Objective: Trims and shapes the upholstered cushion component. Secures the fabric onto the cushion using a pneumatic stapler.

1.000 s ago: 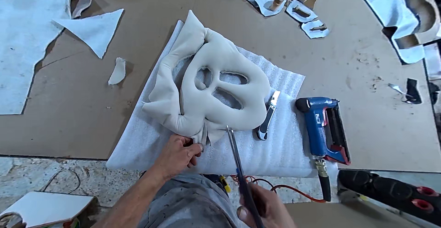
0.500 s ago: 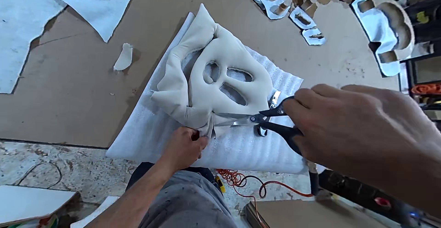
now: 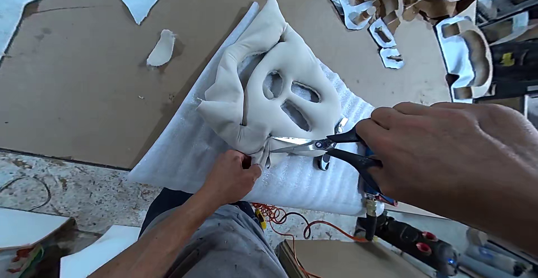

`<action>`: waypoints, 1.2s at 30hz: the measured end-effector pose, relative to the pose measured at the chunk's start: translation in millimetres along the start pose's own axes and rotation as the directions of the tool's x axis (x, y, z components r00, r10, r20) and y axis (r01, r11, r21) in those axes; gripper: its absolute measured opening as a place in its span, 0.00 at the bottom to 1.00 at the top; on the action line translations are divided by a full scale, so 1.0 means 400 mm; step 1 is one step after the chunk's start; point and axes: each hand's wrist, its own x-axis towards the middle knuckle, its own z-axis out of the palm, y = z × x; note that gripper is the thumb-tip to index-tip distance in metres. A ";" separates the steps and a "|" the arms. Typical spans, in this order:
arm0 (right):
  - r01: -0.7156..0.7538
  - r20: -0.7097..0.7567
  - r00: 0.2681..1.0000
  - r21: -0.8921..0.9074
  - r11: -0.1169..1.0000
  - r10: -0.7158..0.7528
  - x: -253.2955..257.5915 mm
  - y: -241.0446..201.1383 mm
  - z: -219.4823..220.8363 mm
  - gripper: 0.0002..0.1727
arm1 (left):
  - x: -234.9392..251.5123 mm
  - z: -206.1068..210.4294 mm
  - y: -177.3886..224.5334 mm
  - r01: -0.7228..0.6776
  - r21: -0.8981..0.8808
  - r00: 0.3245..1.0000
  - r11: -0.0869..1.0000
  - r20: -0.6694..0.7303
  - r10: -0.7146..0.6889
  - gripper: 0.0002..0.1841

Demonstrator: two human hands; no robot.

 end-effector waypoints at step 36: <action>0.243 0.293 0.937 -0.147 0.959 -0.192 0.185 -0.079 -0.131 0.08 | 0.000 -0.003 -0.026 -0.148 0.007 0.988 0.989 -0.050 0.149 0.12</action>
